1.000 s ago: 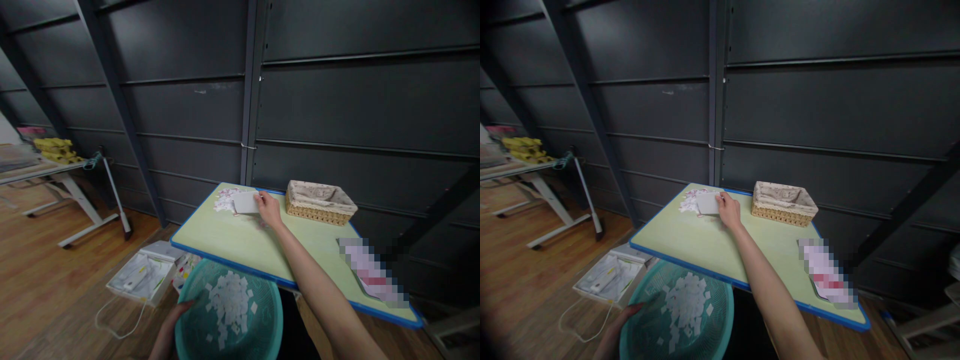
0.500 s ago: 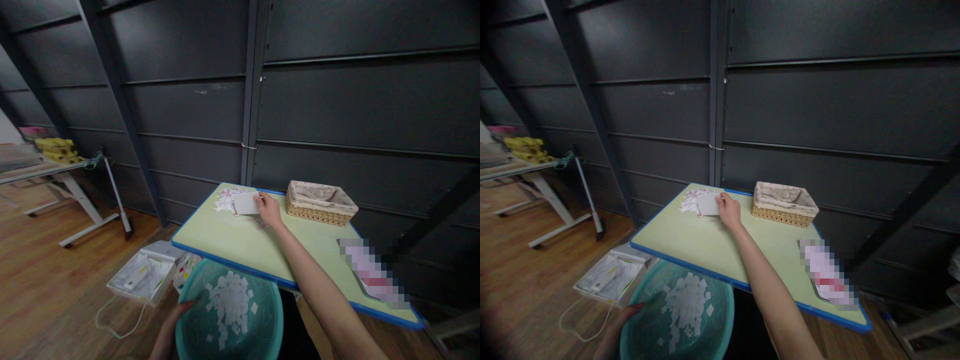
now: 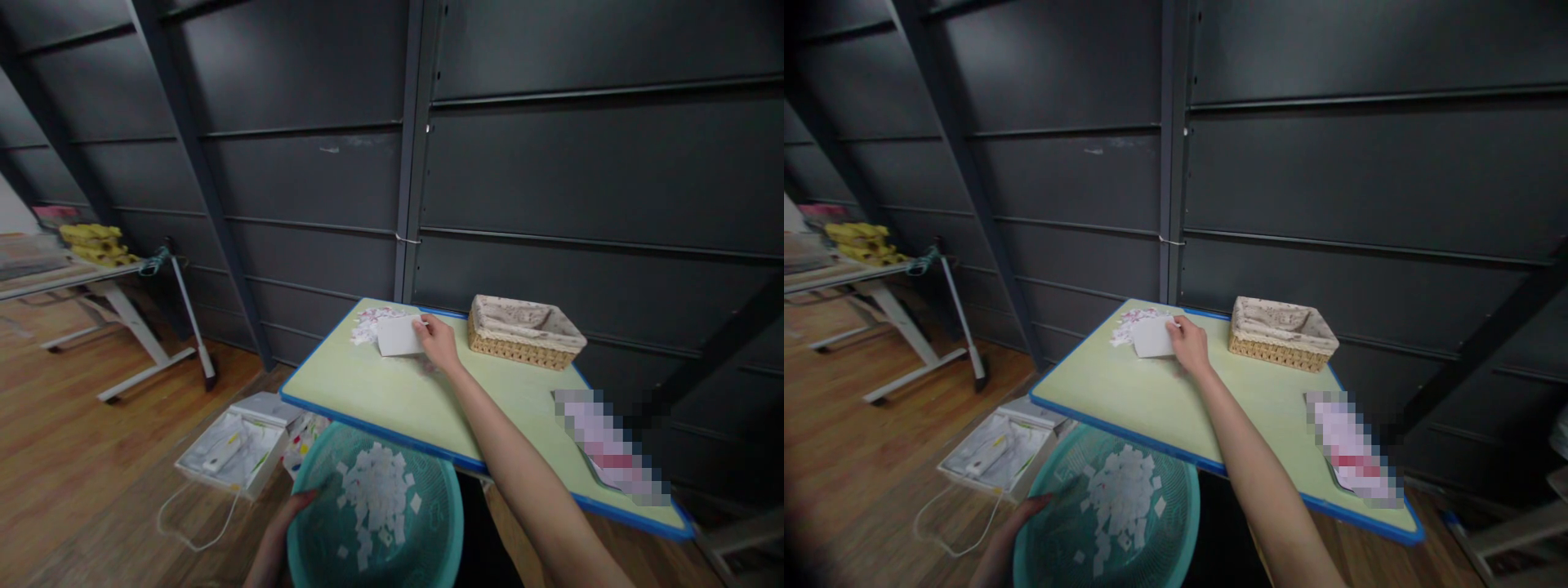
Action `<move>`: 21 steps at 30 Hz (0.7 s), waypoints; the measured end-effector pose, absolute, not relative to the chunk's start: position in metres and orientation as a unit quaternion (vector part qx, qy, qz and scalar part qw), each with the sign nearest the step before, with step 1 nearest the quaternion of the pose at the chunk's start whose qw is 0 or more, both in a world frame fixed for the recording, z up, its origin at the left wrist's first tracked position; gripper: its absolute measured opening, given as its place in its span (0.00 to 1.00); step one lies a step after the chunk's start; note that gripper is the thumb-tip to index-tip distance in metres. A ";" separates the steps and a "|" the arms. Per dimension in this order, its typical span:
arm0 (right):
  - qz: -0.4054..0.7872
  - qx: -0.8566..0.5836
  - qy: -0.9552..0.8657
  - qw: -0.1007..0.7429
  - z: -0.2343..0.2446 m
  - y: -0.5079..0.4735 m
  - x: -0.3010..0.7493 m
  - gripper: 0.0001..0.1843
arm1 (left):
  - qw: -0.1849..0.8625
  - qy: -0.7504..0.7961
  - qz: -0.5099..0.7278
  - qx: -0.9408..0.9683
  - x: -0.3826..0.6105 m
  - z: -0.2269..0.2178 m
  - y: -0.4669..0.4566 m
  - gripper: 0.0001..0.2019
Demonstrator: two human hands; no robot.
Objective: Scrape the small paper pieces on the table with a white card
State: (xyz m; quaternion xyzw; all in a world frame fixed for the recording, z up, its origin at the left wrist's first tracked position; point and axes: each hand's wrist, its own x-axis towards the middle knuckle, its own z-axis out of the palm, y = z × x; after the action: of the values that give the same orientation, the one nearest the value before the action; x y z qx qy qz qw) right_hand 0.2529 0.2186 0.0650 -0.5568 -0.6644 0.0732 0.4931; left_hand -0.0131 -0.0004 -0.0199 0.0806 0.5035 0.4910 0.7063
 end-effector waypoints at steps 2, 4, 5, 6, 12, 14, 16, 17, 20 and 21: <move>0.080 -0.555 -0.667 0.491 0.064 0.219 0.253 0.19 | 0.709 0.501 0.490 0.078 -0.014 -0.021 0.000 0.05; 0.087 -0.552 -0.669 0.489 0.064 0.220 0.253 0.19 | 0.710 0.503 0.485 0.082 -0.014 -0.021 0.000 0.05; 0.092 -0.550 -0.670 0.490 0.063 0.221 0.253 0.19 | 0.710 0.506 0.482 0.085 -0.014 -0.021 0.000 0.06; 0.097 -0.548 -0.671 0.490 0.063 0.221 0.254 0.18 | 0.710 0.508 0.481 0.089 -0.014 -0.021 0.000 0.06; 0.160 -0.505 -0.694 0.489 0.065 0.223 0.253 0.17 | 0.700 0.525 0.475 0.095 -0.012 -0.023 0.000 0.07; 0.189 -0.478 -0.710 0.481 0.066 0.222 0.251 0.16 | 0.704 0.521 0.473 0.097 -0.012 -0.025 0.001 0.07; 0.217 -0.457 -0.728 0.462 0.068 0.220 0.249 0.16 | 0.699 0.523 0.476 0.101 -0.013 -0.026 0.001 0.08; 0.235 -0.451 -0.734 0.451 0.069 0.218 0.248 0.16 | 0.695 0.528 0.477 0.102 -0.012 -0.026 0.001 0.08; 0.309 -0.435 -0.733 0.422 0.072 0.210 0.243 0.17 | 0.692 0.535 0.473 0.102 -0.012 -0.024 0.001 0.08; 0.336 -0.429 -0.730 0.412 0.073 0.208 0.242 0.18 | 0.693 0.534 0.473 0.102 -0.012 -0.024 0.001 0.08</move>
State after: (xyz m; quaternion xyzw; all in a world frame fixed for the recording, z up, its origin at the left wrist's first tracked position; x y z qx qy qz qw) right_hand 0.2417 0.2077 0.0735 -0.4286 -0.7304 0.3361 0.4121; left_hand -0.0120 0.0006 -0.0237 0.1024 0.5336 0.4732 0.6935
